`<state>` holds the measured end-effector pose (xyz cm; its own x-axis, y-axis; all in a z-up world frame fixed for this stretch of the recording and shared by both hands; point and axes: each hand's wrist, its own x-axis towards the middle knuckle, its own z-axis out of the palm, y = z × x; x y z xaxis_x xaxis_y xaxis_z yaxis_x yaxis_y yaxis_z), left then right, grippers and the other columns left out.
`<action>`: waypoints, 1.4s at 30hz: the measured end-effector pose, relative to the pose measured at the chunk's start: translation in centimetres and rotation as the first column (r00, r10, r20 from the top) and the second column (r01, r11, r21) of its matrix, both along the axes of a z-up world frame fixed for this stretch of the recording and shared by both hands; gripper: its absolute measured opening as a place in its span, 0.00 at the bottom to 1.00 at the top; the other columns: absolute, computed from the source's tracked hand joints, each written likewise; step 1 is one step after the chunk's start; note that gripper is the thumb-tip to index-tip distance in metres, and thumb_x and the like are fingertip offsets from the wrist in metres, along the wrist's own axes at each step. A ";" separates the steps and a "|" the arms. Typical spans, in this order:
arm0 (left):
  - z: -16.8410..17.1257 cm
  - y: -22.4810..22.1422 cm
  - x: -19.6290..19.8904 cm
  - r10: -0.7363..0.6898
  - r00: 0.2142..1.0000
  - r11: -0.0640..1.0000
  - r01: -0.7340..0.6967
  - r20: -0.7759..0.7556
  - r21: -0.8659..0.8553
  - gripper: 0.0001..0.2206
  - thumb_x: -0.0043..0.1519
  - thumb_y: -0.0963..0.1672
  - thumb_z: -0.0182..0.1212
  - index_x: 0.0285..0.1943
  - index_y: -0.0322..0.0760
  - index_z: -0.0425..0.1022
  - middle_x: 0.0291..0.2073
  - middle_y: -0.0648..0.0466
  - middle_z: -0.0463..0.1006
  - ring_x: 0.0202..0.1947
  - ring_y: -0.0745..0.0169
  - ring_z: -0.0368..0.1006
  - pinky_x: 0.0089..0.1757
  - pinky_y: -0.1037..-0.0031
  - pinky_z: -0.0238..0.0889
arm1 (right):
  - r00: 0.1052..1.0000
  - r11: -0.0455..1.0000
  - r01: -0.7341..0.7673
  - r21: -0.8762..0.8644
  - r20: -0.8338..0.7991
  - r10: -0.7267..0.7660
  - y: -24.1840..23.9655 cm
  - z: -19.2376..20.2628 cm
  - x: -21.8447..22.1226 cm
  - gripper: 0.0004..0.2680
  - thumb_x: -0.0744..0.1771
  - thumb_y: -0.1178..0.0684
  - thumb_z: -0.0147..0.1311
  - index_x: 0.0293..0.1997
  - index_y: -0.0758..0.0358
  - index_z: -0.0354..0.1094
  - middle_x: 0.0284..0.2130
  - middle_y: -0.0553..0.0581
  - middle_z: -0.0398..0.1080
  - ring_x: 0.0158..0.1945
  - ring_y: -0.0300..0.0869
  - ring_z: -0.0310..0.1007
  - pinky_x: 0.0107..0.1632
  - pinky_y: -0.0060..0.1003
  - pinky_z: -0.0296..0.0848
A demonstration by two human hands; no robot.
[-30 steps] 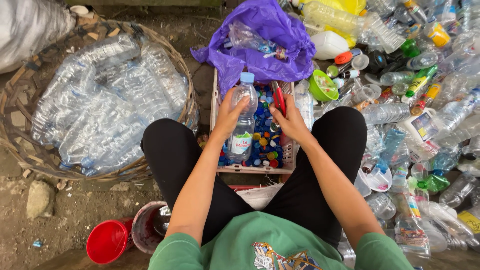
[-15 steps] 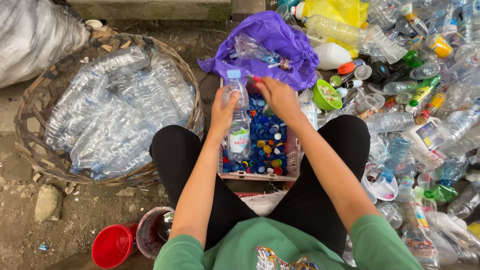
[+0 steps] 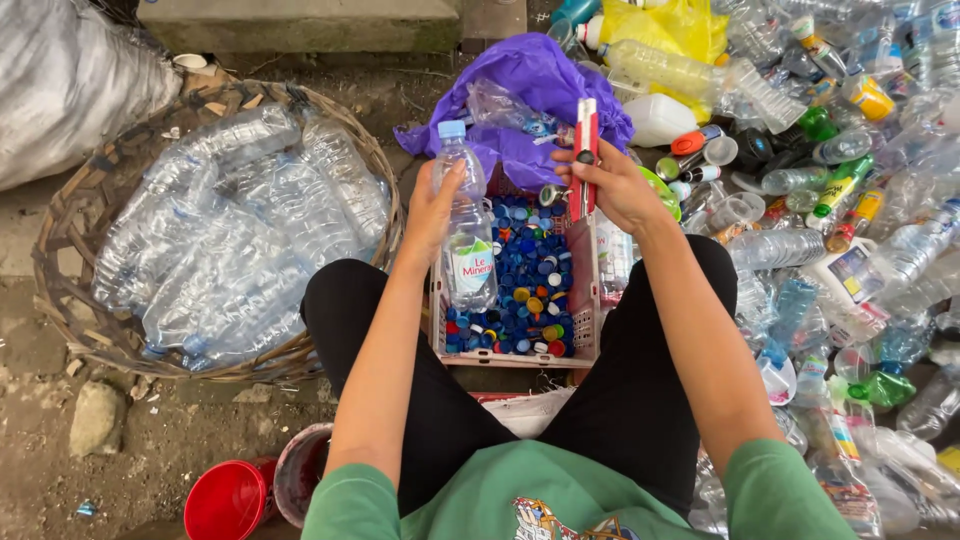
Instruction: The person sits on the ground and uses red scissors to cut the labels and bottoms off clear plastic water bottles. The cut pieces are placed into a basket, and the caps are collected in a crate.
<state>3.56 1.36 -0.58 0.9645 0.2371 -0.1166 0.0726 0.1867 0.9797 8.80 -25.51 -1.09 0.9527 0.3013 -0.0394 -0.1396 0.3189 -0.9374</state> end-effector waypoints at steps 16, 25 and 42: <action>-4.6 -0.4 0.8 -0.050 0.998 0.999 0.050 -0.035 -0.007 0.44 0.62 0.57 0.67 0.77 0.28 0.47 0.72 0.22 0.45 0.72 0.20 0.44 0.65 0.38 0.41 | 0.999 0.997 0.044 -0.065 -0.023 -0.046 1.8 -4.3 -7.4 0.18 0.73 0.56 0.45 0.73 0.62 0.49 0.32 0.63 0.64 0.19 0.41 0.65 0.24 0.34 0.67; -9.4 0.6 3.5 0.076 0.996 0.996 -0.078 -0.049 -0.043 0.26 0.56 0.55 0.75 0.56 0.42 0.73 0.42 0.45 0.75 0.32 0.54 0.81 0.31 0.67 0.76 | 0.982 0.780 0.034 -0.625 0.164 0.089 5.2 -2.0 -11.4 0.21 0.74 0.52 0.43 0.77 0.61 0.44 0.29 0.63 0.74 0.19 0.45 0.74 0.23 0.36 0.72; -5.7 1.4 2.8 0.142 0.986 0.951 -0.112 0.087 -0.287 0.15 0.47 0.43 0.73 0.43 0.41 0.78 0.29 0.55 0.78 0.28 0.67 0.74 0.26 0.73 0.78 | 0.769 0.146 0.477 -0.866 0.493 0.407 9.1 2.1 -16.1 0.19 0.73 0.43 0.40 0.76 0.40 0.52 0.33 0.63 0.74 0.26 0.62 0.76 0.28 0.58 0.77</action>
<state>6.37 2.72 -6.23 0.9389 0.3305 -0.0958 -0.0700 0.4561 0.8872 -7.30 -16.46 0.99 0.8935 0.3961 0.2114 0.4428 -0.8554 -0.2688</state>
